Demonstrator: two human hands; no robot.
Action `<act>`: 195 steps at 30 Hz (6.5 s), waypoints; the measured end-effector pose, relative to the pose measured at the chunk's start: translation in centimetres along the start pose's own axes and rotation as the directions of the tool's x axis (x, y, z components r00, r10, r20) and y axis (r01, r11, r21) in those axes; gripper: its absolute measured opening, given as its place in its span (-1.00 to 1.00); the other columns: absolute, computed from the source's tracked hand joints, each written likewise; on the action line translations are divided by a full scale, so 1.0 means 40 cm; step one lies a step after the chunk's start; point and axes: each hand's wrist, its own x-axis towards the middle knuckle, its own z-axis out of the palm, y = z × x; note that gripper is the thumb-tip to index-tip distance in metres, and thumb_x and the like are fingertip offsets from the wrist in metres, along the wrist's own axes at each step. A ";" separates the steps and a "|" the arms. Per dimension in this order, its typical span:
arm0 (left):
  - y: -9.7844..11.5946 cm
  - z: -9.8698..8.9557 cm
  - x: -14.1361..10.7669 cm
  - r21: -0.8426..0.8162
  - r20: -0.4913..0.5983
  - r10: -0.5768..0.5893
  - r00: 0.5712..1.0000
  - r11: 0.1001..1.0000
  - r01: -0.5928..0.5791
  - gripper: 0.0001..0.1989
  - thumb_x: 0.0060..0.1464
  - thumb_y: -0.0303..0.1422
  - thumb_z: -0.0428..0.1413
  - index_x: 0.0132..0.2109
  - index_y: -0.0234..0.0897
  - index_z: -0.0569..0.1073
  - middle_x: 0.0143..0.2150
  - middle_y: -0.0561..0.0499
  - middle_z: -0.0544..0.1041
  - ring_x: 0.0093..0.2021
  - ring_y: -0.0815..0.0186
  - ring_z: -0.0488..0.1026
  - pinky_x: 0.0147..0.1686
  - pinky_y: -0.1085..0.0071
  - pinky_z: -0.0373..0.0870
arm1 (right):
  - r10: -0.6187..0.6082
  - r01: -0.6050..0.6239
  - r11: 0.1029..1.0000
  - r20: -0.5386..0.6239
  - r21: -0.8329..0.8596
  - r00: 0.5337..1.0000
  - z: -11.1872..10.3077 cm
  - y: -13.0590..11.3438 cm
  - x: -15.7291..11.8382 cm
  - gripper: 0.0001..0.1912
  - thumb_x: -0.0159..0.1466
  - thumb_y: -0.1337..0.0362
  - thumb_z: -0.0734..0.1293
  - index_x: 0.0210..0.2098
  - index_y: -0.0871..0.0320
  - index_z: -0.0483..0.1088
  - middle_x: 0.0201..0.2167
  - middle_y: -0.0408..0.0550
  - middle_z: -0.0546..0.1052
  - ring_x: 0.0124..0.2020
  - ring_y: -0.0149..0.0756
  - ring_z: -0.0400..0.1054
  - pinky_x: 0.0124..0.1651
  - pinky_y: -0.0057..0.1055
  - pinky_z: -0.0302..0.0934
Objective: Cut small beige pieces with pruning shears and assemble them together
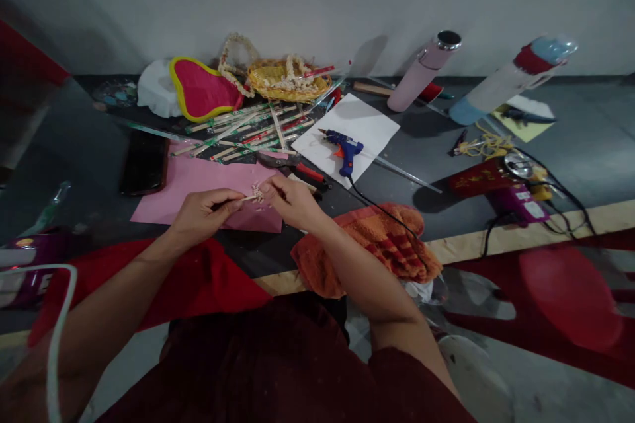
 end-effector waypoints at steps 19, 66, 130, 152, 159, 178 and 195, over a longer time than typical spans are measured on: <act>0.001 0.007 -0.011 0.238 -0.038 0.237 0.971 0.946 -0.222 -0.75 0.11 -0.37 0.02 -0.14 -0.13 0.57 -0.20 0.00 0.63 -0.21 0.28 0.54 -0.21 0.42 0.39 | 0.078 -0.181 0.855 0.226 0.486 0.971 0.035 -0.010 -0.009 -0.58 0.28 -0.05 0.19 -0.46 0.18 0.30 -0.59 -0.22 0.33 -0.62 -0.55 0.14 -0.56 -0.58 0.02; -0.017 0.000 0.002 0.240 -0.191 0.178 0.965 0.962 -0.130 -0.76 0.14 -0.24 0.05 -0.18 -0.21 0.55 -0.27 0.04 0.62 -0.33 0.36 0.51 -0.34 0.50 0.34 | 0.002 -0.117 0.956 -0.390 -0.270 0.921 -0.068 0.097 0.026 -0.75 0.28 0.10 0.20 -0.22 0.16 0.29 -0.17 0.08 0.41 -0.19 -0.20 0.30 -0.19 -0.26 0.19; 0.001 -0.030 0.005 -0.223 -0.321 -0.022 0.947 0.973 -0.053 -0.79 0.13 -0.27 0.07 -0.35 -0.30 0.51 -0.44 0.03 0.53 -0.40 0.39 0.44 -0.38 0.51 0.34 | -0.119 0.129 0.859 0.051 -0.495 0.992 0.021 0.008 -0.013 -0.62 0.17 0.34 0.23 -0.01 0.16 0.23 0.26 0.17 0.15 0.15 -0.02 0.17 0.07 -0.06 0.17; 0.028 -0.022 -0.010 -0.318 -0.267 -0.109 0.958 0.948 0.019 -0.78 0.12 -0.34 0.04 -0.41 -0.34 0.47 -0.49 0.02 0.52 -0.51 0.45 0.34 -0.54 0.56 0.19 | 0.068 -0.024 0.786 0.048 -0.617 0.997 0.018 -0.027 -0.010 -0.48 0.24 0.27 0.18 0.19 0.17 0.11 -0.10 0.09 0.44 -0.12 -0.12 0.33 -0.08 -0.29 0.20; 0.005 -0.025 -0.005 -0.640 -0.023 -0.151 0.988 0.762 0.102 -0.72 0.09 -0.21 0.11 -0.41 -0.37 0.46 -0.56 0.03 0.46 -0.68 0.56 0.03 -0.67 0.55 -0.09 | 0.007 0.047 0.809 0.090 -0.586 0.996 0.010 0.006 -0.004 -0.33 0.18 0.33 0.20 0.28 0.17 -0.01 0.05 0.13 0.35 0.02 -0.07 0.25 0.02 -0.18 0.19; 0.029 -0.026 -0.004 -0.205 -0.220 -0.048 0.974 0.979 0.001 -0.78 0.11 -0.31 0.04 -0.32 -0.34 0.52 -0.34 -0.04 0.59 -0.31 0.35 0.46 -0.30 0.50 0.34 | 0.062 -0.024 0.812 0.045 -0.584 0.997 0.012 -0.004 -0.006 -0.41 0.23 0.25 0.20 0.24 0.13 0.06 -0.01 0.08 0.41 -0.04 -0.10 0.31 -0.04 -0.26 0.21; 0.011 -0.039 -0.001 -0.741 0.131 -0.241 0.962 0.620 0.256 -0.74 -0.03 -0.24 0.21 -0.30 -0.39 0.51 -0.56 -0.02 0.50 -0.72 0.62 -0.01 -0.71 0.60 -0.14 | 0.051 0.027 0.827 0.122 -0.561 0.991 0.004 -0.005 -0.011 -0.48 0.24 0.31 0.18 0.19 0.10 0.12 -0.11 0.04 0.47 -0.13 -0.15 0.37 -0.13 -0.33 0.21</act>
